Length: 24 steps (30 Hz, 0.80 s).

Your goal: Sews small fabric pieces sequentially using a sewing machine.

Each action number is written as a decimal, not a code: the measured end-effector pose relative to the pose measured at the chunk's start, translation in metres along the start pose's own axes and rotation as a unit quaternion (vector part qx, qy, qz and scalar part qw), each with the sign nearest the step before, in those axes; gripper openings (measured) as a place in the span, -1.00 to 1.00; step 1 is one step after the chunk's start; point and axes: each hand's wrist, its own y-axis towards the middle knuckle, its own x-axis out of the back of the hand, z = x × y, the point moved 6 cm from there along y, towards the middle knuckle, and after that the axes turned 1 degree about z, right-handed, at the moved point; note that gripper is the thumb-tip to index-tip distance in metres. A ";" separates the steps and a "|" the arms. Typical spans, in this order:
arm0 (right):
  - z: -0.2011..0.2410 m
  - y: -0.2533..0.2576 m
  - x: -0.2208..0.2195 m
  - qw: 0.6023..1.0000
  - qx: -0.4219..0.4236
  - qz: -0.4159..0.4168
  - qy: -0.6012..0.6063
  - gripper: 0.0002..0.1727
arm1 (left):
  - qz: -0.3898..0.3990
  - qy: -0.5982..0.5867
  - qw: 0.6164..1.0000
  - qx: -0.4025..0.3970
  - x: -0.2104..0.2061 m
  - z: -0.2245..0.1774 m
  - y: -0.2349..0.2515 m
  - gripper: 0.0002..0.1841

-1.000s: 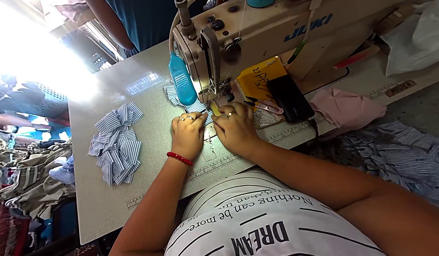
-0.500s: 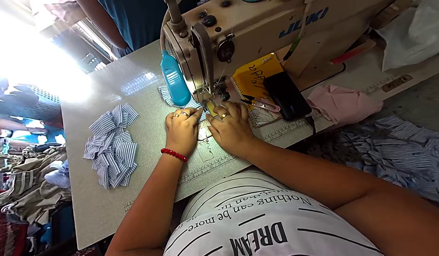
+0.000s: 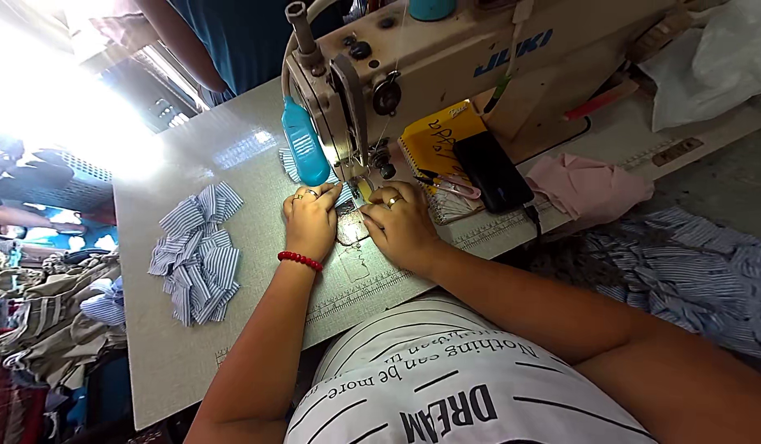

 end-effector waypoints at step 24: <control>0.002 -0.027 0.004 0.998 0.069 0.004 0.001 -0.71 | -0.002 0.041 0.996 -0.084 0.000 -0.013 -0.014 -0.55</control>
